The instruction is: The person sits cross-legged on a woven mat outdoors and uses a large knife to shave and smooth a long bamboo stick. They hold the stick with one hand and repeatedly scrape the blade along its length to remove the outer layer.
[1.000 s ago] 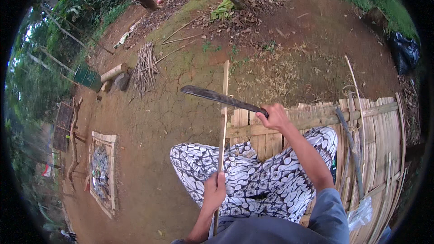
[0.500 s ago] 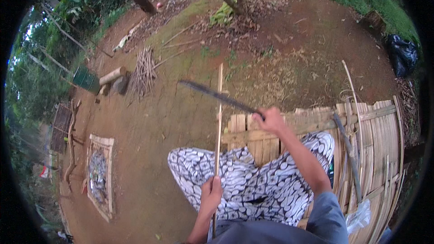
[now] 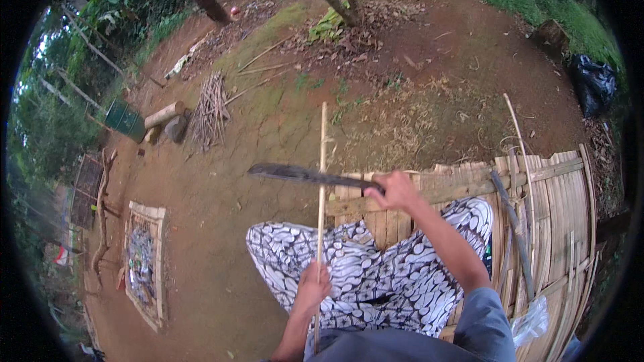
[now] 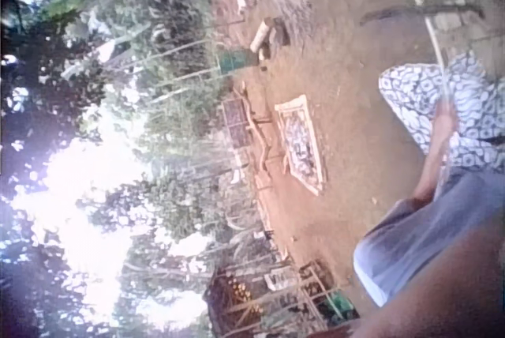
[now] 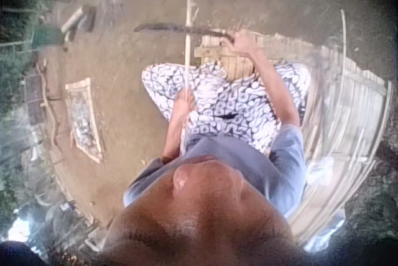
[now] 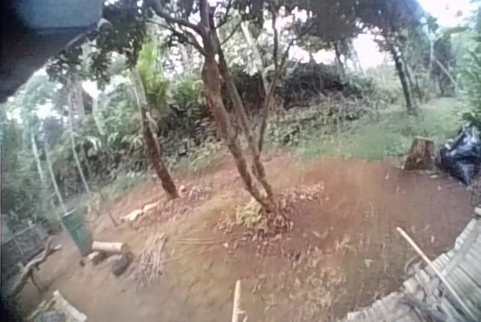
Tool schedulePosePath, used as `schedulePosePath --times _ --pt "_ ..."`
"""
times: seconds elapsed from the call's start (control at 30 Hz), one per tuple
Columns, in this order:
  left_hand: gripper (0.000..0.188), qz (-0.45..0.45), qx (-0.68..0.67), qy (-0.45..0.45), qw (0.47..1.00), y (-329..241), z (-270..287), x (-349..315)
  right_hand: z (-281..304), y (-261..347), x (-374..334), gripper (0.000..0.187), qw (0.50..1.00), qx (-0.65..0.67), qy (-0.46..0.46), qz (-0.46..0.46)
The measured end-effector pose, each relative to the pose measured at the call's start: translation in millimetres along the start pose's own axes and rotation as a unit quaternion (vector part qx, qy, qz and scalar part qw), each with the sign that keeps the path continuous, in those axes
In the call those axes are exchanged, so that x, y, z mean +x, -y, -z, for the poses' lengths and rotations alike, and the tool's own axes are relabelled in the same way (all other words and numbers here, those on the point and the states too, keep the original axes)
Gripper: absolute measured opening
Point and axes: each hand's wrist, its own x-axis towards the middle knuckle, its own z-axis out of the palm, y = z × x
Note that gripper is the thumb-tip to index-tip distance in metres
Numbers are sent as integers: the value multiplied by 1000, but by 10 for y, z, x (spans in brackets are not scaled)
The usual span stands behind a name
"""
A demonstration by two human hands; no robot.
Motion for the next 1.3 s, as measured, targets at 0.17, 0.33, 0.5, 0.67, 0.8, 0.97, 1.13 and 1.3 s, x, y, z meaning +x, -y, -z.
schedulePosePath --times 0.17,0.33,0.5,0.67,0.8,0.97,1.13,1.3 --pt "41 28 5 18 999 15 -70 -56 -17 470 -170 50 985 3 28 172" --pt "39 -8 56 6 998 9 -200 -72 -181 -175 -72 48 993 8 -68 -100" --pt "41 5 27 13 1000 76 -100 -34 -194 169 -123 47 997 32 -23 73" --pt "42 23 75 -1 997 140 -131 -100 -175 55 -66 47 988 40 -10 148" --pt "41 -51 146 -15 988 460 -26 -57 58 -380 154 49 957 95 -19 -273" --pt "40 6 66 24 998 178 -257 -60 -11 13 -92 48 996 75 29 -41" --pt "40 14 16 40 999 55 -70 -41 82 412 -180 48 979 18 30 199" --pt "41 5 27 -6 1000 37 -188 -195 -121 74 -130 50 985 47 31 165"
